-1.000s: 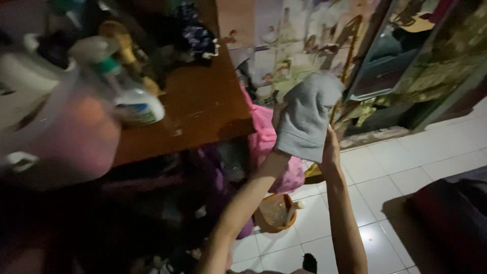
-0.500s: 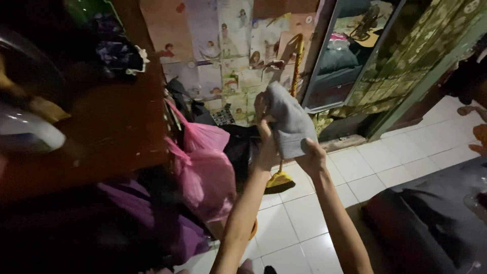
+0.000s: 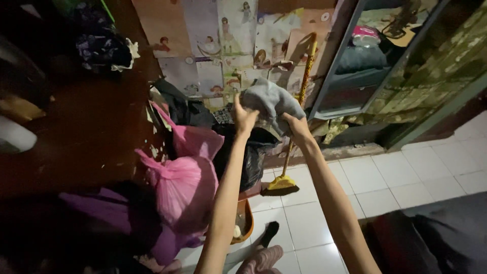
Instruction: Cleaning and organizing a cluttered shelf surface by moving items and wiping with a cloth
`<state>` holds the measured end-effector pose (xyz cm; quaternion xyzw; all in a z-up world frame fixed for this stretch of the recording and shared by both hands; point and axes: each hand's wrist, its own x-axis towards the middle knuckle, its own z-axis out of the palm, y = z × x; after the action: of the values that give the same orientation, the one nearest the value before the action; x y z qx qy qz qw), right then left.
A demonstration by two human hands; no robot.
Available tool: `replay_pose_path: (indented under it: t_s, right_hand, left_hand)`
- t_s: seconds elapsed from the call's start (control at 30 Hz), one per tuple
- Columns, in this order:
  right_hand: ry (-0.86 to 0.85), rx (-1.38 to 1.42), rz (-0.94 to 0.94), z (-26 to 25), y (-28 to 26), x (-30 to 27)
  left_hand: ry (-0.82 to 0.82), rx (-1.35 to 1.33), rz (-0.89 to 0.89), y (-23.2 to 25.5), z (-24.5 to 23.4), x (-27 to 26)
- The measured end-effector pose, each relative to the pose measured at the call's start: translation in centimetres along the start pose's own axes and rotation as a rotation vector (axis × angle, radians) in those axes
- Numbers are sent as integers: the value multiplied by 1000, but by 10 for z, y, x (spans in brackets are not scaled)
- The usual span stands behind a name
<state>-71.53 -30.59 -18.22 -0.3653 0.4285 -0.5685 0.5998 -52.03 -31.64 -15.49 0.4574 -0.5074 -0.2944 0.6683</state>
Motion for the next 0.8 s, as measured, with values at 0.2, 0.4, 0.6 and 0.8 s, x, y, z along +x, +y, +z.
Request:
replay_pose_path:
  t_s: [0.2,0.4,0.6,0.8]
  right_hand:
    - [-50,-163,79,-10,31,79]
    - [-137,111,165,14,53,126]
    - [-155,75,261,-58,178,228]
    - [-167,61,381,-9,104,205]
  left_hand:
    - [189,389,467,15,18,18]
    - [-432,457,357,-80,8,52]
    - [-250,763,68,-107,-2,66]
    - [-639,511,-337,-231,-27,69]
